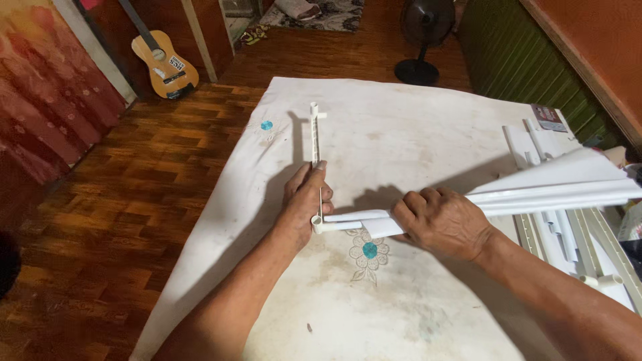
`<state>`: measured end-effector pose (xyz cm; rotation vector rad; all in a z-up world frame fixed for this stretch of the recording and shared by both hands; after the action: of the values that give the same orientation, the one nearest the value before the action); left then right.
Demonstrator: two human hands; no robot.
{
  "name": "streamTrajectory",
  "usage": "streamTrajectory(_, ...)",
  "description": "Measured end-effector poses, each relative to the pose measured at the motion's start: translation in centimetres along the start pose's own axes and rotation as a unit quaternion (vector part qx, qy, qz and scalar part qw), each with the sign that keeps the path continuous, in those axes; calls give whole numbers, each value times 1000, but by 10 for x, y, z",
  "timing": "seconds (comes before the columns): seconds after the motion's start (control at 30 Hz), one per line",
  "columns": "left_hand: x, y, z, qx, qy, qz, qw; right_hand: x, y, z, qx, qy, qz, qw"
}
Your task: The person disassembles a white plastic frame with a white fabric sheet. They remove the side rails and crossbars, then roll the fabric around one of the bars and set the components aside on the table.
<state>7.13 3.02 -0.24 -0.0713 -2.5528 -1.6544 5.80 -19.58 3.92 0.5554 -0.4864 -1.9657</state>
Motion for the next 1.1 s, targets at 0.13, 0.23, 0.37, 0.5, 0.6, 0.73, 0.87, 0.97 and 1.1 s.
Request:
streamTrajectory(0.13,5,18,-8,-38,-43,-38,998,-4,-6,8,-127,-196,-45,971)
streamTrajectory(0.23,10,27,-12,-51,-95,-62,992,-5,-9,15,-162,-332,-51,928)
streamTrajectory(0.37,10,26,-9,-46,-81,-41,995,-4,-8,23,-317,-308,-93,892)
streamTrajectory(0.5,5,17,-6,-18,-26,-23,999,3,-7,20,-98,-193,-37,976)
streamTrajectory(0.6,2,9,-1,-19,9,13,1000,5,-5,14,31,-60,-4,998)
streamTrajectory(0.73,-2,9,3,-36,10,42,998,4,-9,3,53,-10,-16,998)
streamTrajectory(0.87,-4,20,1,-34,-73,-19,997,-1,-12,-10,-151,-177,-34,972)
streamTrajectory(0.97,-2,20,0,-17,-99,-54,994,2,-11,-9,-219,-263,-43,939)
streamTrajectory(1.1,-6,15,2,-23,-53,-33,998,3,-14,6,-198,-157,-62,966)
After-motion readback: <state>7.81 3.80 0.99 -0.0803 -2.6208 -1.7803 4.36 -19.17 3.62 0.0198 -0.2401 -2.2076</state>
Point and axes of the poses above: each hand's wrist, its own x-axis away from the middle knuckle, its own z-axis out of the back of the hand, y = z × x, the point moved 4 cm from there along -x, towards the middle knuckle, and after that the axes turned 7 degrees about -y, right-handed, at the moved point
